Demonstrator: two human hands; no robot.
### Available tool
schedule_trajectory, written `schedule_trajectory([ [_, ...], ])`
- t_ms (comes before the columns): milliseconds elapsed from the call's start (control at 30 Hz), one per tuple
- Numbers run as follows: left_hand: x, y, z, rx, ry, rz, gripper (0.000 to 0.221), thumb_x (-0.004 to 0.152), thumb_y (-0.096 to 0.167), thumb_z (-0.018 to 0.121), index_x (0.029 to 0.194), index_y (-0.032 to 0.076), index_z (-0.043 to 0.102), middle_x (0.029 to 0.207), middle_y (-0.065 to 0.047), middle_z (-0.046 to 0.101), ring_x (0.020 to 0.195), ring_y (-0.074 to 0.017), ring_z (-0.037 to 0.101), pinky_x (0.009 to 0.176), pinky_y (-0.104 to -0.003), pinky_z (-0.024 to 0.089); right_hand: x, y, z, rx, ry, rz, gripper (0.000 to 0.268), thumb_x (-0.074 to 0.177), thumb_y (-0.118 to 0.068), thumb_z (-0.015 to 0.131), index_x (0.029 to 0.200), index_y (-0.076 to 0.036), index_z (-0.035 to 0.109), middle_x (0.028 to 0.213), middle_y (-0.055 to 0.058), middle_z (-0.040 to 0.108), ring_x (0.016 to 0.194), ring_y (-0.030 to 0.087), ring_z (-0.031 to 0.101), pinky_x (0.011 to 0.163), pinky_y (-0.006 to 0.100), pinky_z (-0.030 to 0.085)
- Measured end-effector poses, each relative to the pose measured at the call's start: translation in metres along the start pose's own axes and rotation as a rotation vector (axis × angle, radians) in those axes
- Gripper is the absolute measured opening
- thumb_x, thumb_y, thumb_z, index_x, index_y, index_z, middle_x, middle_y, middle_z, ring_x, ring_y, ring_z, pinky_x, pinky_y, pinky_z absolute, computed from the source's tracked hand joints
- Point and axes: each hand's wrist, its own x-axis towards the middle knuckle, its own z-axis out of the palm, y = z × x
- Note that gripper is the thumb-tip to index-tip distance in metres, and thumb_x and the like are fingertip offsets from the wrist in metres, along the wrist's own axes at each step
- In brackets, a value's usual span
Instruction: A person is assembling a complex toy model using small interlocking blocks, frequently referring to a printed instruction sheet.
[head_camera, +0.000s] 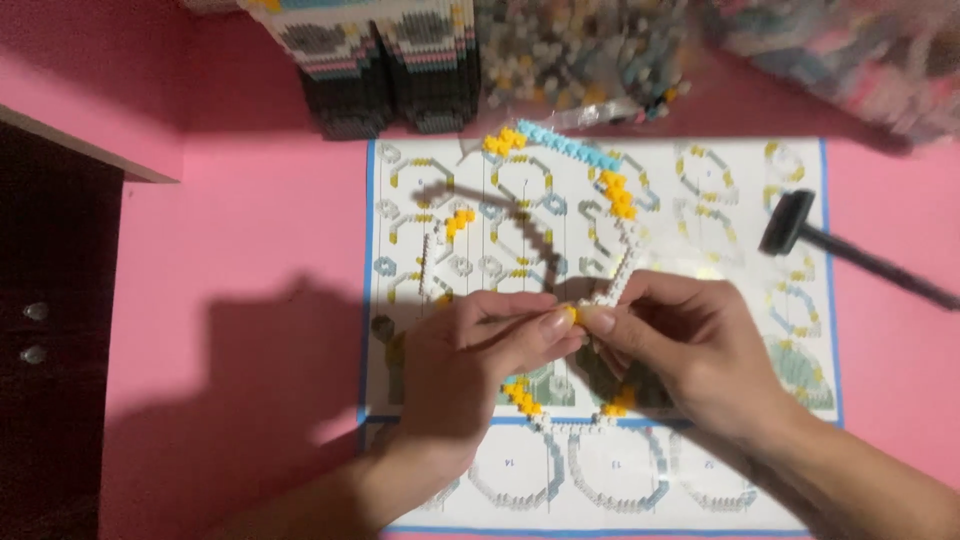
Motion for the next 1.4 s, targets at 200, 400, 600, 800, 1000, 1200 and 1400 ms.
schedule_trajectory([
  [200, 0.016, -0.020, -0.015, -0.001, -0.165, 0.130, 0.036, 0.076, -0.001, 0.079, 0.110, -0.014, 0.079, 0.102, -0.032, 0.085, 0.090, -0.0424, 0.085, 0.092, -0.050, 0.073, 0.001, 0.006, -0.004, 0.062, -0.024, -0.022, 0.015, 0.095, -0.007, 0.076, 0.082, 0.001, 0.076, 0.061, 0.010, 0.068, 0.058, 0.017, 0.061, 0.055, 0.029, 0.050],
  [400, 0.025, -0.041, -0.030, 0.102, -0.478, 0.650, 0.030, 0.086, 0.006, 0.082, 0.110, -0.011, 0.078, 0.092, -0.027, 0.082, 0.076, -0.0346, 0.085, 0.072, -0.038, 0.075, 0.002, 0.017, -0.005, 0.096, -0.094, -0.176, 0.008, 0.094, -0.006, 0.076, 0.098, 0.000, 0.078, 0.084, 0.009, 0.079, 0.075, 0.016, 0.071, 0.071, 0.028, 0.060],
  [600, 0.020, -0.044, -0.029, 0.119, -0.451, 0.762, 0.026, 0.088, 0.005, 0.080, 0.109, -0.011, 0.078, 0.089, -0.024, 0.082, 0.072, -0.0309, 0.083, 0.070, -0.036, 0.075, -0.001, 0.016, -0.003, 0.125, -0.094, -0.244, 0.006, 0.096, -0.005, 0.075, 0.098, 0.001, 0.076, 0.089, 0.011, 0.080, 0.079, 0.018, 0.073, 0.073, 0.031, 0.062],
  [800, 0.011, -0.041, -0.024, 0.082, -0.352, 0.629, 0.027, 0.086, 0.003, 0.080, 0.107, -0.015, 0.079, 0.086, -0.027, 0.083, 0.073, -0.0323, 0.085, 0.075, -0.037, 0.076, 0.000, 0.018, -0.004, 0.055, -0.113, -0.304, 0.011, 0.098, -0.008, 0.073, 0.103, 0.000, 0.077, 0.097, 0.010, 0.081, 0.088, 0.018, 0.075, 0.081, 0.031, 0.062],
  [1000, 0.001, -0.046, -0.017, 0.143, -0.304, 0.718, 0.024, 0.089, 0.010, 0.081, 0.102, -0.009, 0.082, 0.079, -0.021, 0.083, 0.070, -0.0255, 0.084, 0.070, -0.031, 0.073, -0.004, 0.008, -0.007, -0.037, -0.124, -0.360, 0.013, 0.102, -0.014, 0.069, 0.101, -0.004, 0.076, 0.081, 0.005, 0.074, 0.071, 0.014, 0.064, 0.068, 0.028, 0.053],
  [1200, -0.028, -0.062, -0.015, 0.239, -0.298, 0.852, 0.020, 0.092, 0.007, 0.079, 0.106, -0.006, 0.080, 0.087, -0.019, 0.085, 0.069, -0.0264, 0.086, 0.064, -0.029, 0.074, -0.031, -0.006, -0.005, -0.111, -0.100, -0.371, 0.016, 0.103, -0.019, 0.068, 0.097, -0.008, 0.078, 0.083, 0.003, 0.077, 0.071, 0.013, 0.069, 0.065, 0.025, 0.056],
  [1400, -0.066, -0.098, -0.019, 0.246, -0.294, 0.805, 0.016, 0.093, 0.017, 0.080, 0.101, 0.004, 0.082, 0.082, -0.008, 0.086, 0.069, -0.0180, 0.086, 0.064, -0.030, 0.074, -0.093, 0.002, -0.016, -0.274, -0.030, -0.271, 0.016, 0.096, -0.018, 0.072, 0.085, -0.007, 0.074, 0.081, 0.002, 0.074, 0.071, 0.013, 0.065, 0.068, 0.028, 0.054],
])
